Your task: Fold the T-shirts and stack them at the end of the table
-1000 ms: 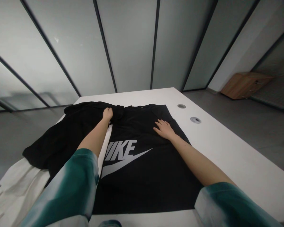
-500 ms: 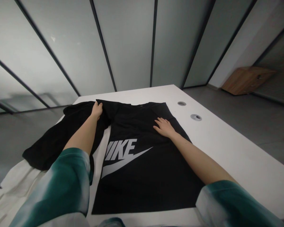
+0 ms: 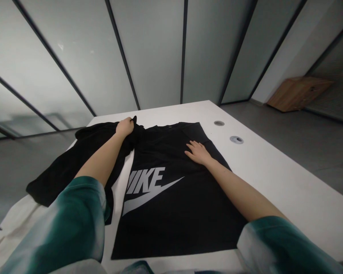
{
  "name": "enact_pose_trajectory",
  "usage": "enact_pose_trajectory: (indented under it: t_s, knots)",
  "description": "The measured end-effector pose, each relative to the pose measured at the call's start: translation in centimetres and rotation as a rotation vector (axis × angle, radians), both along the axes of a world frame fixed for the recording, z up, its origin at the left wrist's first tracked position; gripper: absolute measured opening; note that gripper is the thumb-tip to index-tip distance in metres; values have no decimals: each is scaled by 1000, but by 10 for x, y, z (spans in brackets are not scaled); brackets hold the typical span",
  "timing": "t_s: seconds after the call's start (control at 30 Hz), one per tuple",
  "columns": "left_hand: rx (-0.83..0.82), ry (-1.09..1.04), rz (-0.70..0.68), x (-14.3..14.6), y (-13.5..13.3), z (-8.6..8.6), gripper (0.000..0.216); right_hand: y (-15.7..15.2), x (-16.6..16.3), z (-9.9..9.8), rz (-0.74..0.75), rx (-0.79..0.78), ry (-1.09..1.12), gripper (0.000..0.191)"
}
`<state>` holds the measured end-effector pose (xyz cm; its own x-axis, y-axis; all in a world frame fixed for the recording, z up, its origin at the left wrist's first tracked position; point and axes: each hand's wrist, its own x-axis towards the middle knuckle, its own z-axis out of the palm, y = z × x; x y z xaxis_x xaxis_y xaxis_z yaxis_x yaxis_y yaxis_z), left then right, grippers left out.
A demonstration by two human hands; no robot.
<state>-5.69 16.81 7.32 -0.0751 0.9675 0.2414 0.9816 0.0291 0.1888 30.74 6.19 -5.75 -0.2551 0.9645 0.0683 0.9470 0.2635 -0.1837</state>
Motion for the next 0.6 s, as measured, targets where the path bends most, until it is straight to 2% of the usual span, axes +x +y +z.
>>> enact_pose_trajectory:
  t_s: [0.07,0.17,0.23,0.3,0.37,0.5,0.6]
  knots:
    - [-45,-160,-126,16,2,1,35,0,0,0,1,0,-3,63]
    - [-206,-517,-328,34,6,-1,43,0,0,-1,5,2,-4,64]
    - [-235,-606,-358,39,7,-8,47,1,1,-3,7,8,-5,63]
    - [-207,-468,-340,40,4,-20,45,2,1,-3,7,11,-6,63]
    - [-197,-226,-374,41,-4,-37,43,2,0,-3,6,7,-8,63]
    - [-263,99,-492,48,-31,-80,60,1,-1,-1,-3,-11,-16,63]
    - [-349,195,-402,53,-45,-102,71,0,-2,0,-6,-4,-24,63]
